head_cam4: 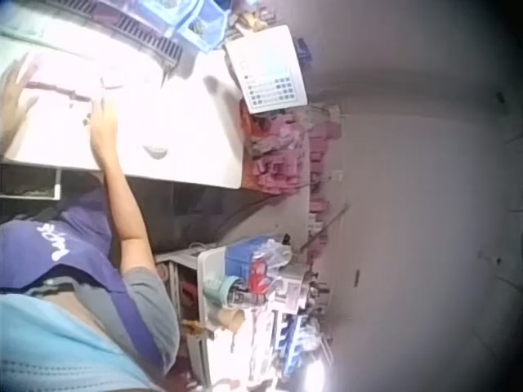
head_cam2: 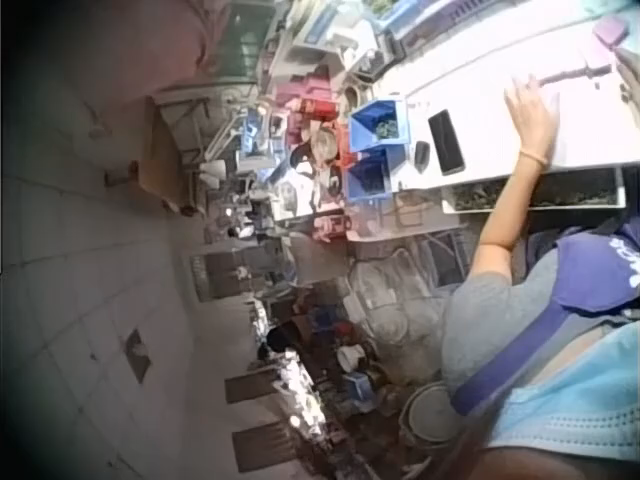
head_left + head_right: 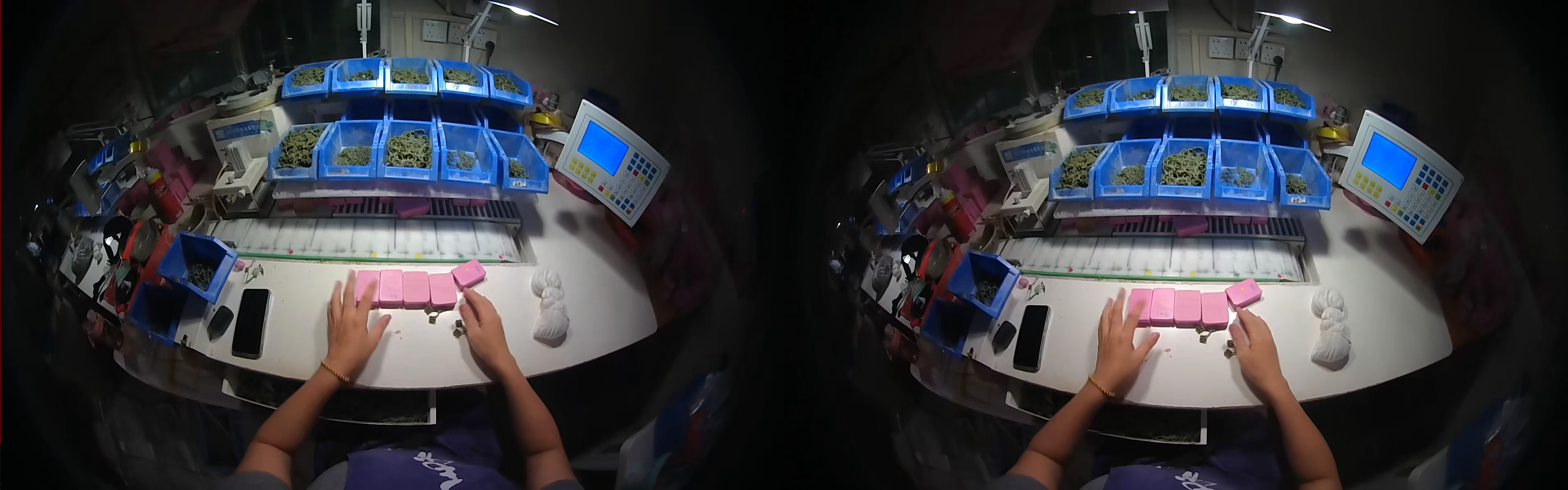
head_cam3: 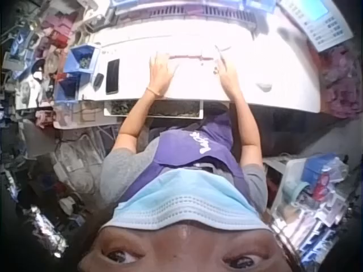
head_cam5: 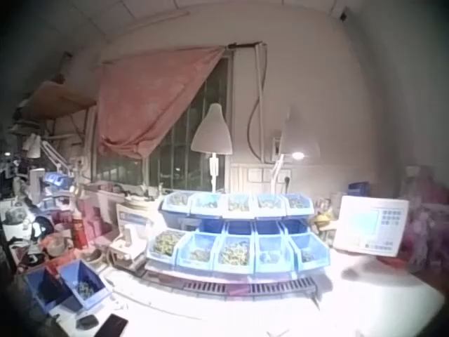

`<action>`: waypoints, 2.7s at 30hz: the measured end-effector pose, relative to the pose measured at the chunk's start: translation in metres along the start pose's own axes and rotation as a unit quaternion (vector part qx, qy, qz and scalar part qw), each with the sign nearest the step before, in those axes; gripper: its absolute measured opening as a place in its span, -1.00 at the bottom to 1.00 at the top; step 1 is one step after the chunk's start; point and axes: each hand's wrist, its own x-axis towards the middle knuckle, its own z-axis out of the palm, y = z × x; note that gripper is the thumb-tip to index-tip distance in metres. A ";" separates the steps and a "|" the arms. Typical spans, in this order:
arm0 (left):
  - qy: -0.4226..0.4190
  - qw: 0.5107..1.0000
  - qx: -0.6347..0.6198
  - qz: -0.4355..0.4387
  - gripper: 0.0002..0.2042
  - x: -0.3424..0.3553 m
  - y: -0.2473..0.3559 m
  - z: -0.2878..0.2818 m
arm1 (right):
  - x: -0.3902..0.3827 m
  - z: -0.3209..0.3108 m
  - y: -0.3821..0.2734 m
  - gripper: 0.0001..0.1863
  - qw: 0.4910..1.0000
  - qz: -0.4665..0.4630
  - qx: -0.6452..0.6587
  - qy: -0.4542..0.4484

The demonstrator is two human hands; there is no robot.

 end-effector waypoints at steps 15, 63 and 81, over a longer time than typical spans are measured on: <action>0.073 0.988 0.119 -0.066 -0.21 0.078 0.026 -0.028 | 0.107 -0.017 -0.011 -0.56 0.974 -0.090 -0.172 0.116; 0.277 0.932 -0.202 0.118 -0.49 0.003 0.090 -0.023 | 0.082 0.048 -0.117 -0.58 0.846 0.137 0.511 -0.068; 0.247 0.840 -0.477 -0.072 -0.72 0.051 0.044 -0.051 | 0.078 0.022 -0.130 -0.70 0.986 -0.078 0.140 -0.052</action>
